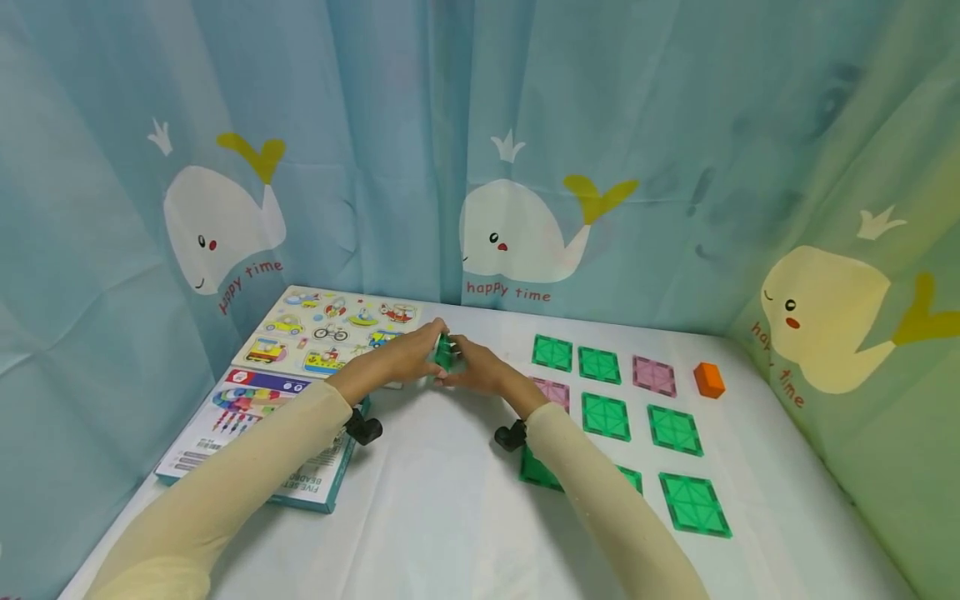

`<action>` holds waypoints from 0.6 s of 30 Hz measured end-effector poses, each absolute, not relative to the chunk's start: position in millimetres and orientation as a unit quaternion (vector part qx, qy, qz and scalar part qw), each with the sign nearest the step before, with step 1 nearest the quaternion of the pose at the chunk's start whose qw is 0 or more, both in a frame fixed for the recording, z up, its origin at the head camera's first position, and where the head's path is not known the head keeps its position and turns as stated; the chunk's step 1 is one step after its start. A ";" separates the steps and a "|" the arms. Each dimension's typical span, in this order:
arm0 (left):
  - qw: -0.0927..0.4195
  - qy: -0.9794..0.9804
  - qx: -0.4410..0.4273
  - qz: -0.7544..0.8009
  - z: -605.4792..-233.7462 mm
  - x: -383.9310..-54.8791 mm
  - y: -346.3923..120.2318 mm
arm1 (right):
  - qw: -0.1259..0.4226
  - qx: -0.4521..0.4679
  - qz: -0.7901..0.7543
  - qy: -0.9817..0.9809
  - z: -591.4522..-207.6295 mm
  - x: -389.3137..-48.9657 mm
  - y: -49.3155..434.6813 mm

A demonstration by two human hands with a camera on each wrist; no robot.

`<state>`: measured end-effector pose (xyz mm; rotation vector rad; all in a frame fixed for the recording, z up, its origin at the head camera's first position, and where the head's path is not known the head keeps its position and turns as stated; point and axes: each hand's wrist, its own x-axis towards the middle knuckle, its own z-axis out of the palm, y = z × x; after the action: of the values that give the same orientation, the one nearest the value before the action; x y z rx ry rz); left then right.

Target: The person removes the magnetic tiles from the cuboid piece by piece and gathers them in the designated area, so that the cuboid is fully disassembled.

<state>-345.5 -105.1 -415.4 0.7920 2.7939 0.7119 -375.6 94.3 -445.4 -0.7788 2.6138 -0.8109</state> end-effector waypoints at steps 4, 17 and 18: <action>0.075 0.930 0.266 0.243 -414.1 -341.4 -108.3 | 0.150 -0.266 -0.279 0.910 -443.4 -375.7 94.3; 0.185 0.940 0.236 0.163 -426.1 -331.7 -98.2 | 0.141 -0.242 -0.287 0.916 -426.1 -362.7 134.2; 0.188 0.943 0.230 0.154 -427.0 -331.1 -97.5 | 0.143 -0.239 -0.290 0.915 -424.5 -360.9 139.5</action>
<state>-331.1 -97.5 -427.0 0.6468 2.6521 0.4319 -360.9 139.5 -424.5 -0.6892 2.6395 -0.8373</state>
